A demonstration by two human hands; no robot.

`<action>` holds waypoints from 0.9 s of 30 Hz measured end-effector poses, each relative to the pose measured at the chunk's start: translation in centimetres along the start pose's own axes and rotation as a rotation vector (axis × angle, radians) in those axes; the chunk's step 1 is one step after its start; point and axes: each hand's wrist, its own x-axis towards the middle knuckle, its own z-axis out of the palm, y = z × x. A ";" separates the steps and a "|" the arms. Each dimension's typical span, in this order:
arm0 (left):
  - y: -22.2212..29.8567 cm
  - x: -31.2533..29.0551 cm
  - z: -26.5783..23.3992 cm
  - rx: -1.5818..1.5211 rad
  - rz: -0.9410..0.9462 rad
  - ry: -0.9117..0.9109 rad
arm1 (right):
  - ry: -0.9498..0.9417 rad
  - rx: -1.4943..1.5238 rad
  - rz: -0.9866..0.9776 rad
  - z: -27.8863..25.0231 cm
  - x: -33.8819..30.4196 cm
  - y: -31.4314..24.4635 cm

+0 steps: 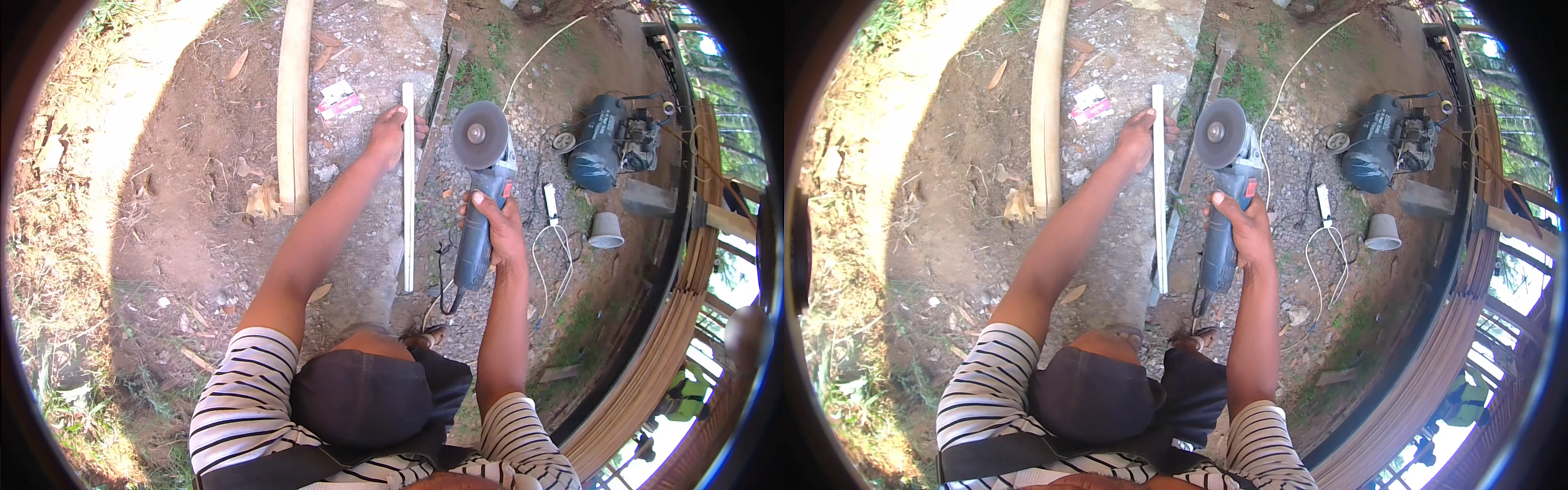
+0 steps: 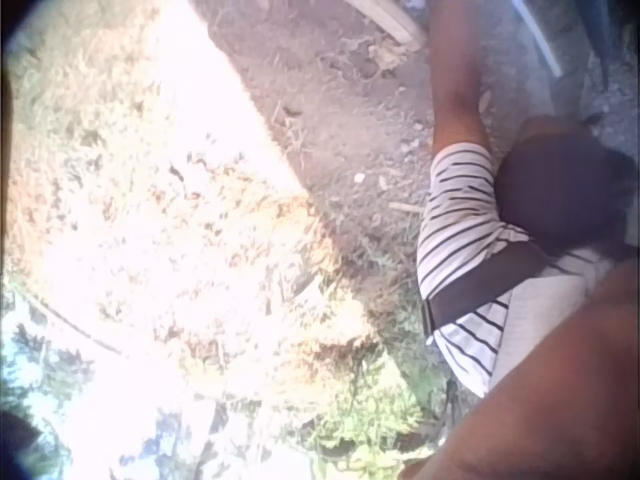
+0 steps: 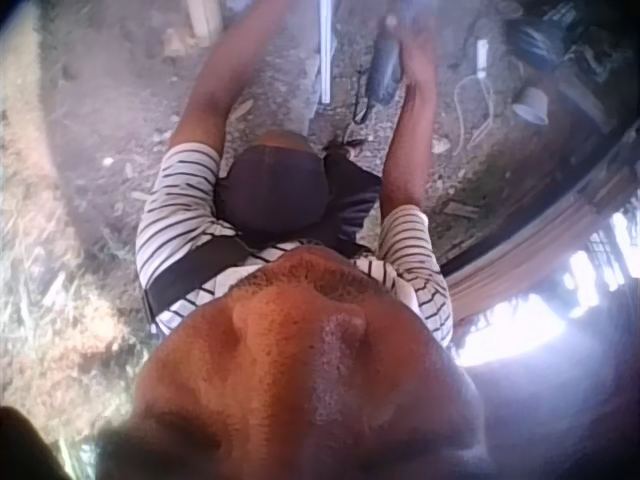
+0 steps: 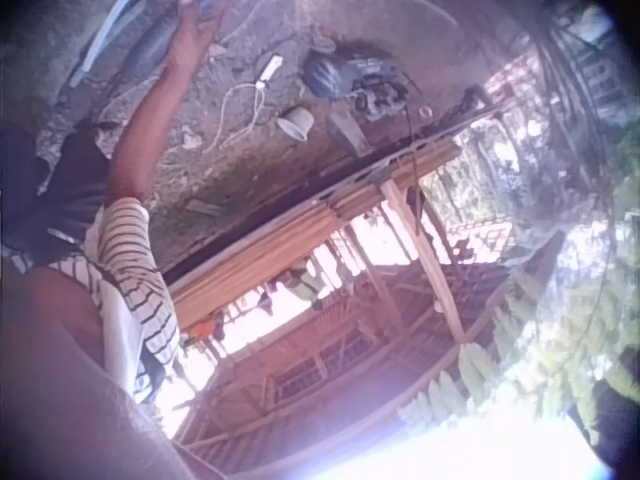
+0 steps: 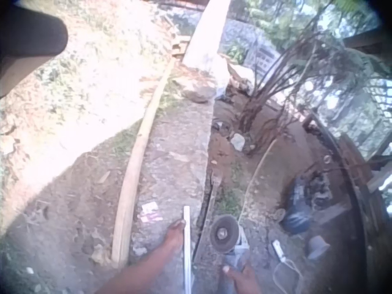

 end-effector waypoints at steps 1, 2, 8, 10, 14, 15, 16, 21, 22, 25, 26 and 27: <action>0.0 0.0 -0.1 -0.041 -0.002 0.015 | 0.015 0.026 -0.004 -0.3 -1.5 0.1; 0.0 -0.2 0.3 -0.084 -0.008 0.024 | 0.036 0.032 -0.009 -1.1 -3.1 0.6; 0.0 -1.3 0.3 -0.148 0.092 -0.031 | 0.136 0.111 0.029 -4.2 -11.2 6.3; 0.8 -1.7 -0.2 -0.192 0.134 0.026 | 0.142 0.110 0.080 -5.2 -13.4 7.7; 3.5 -4.0 -0.5 -0.330 0.232 0.154 | 0.196 0.161 0.117 -7.3 -18.1 10.3; 4.4 -4.6 -0.6 -0.367 0.263 0.197 | 0.208 0.180 0.104 -7.7 -18.9 10.8; 4.9 -5.4 -0.5 -0.405 0.310 0.186 | 0.248 0.199 0.091 -8.0 -19.6 11.7; 6.8 -8.5 0.2 -0.512 0.437 0.062 | 0.333 0.209 0.071 -9.5 -22.9 12.9; 7.1 -8.8 -0.1 -0.484 0.442 0.020 | 0.343 0.223 0.065 -9.5 -23.3 13.0; 6.4 -10.7 0.7 -0.543 0.407 -0.103 | 0.335 0.227 0.089 -9.9 -24.6 13.0; 6.2 -11.2 1.1 -0.544 0.404 -0.106 | 0.338 0.220 0.092 -10.2 -24.9 13.2; 6.2 -11.6 1.4 -0.544 0.404 -0.115 | 0.342 0.213 0.096 -10.3 -25.1 13.3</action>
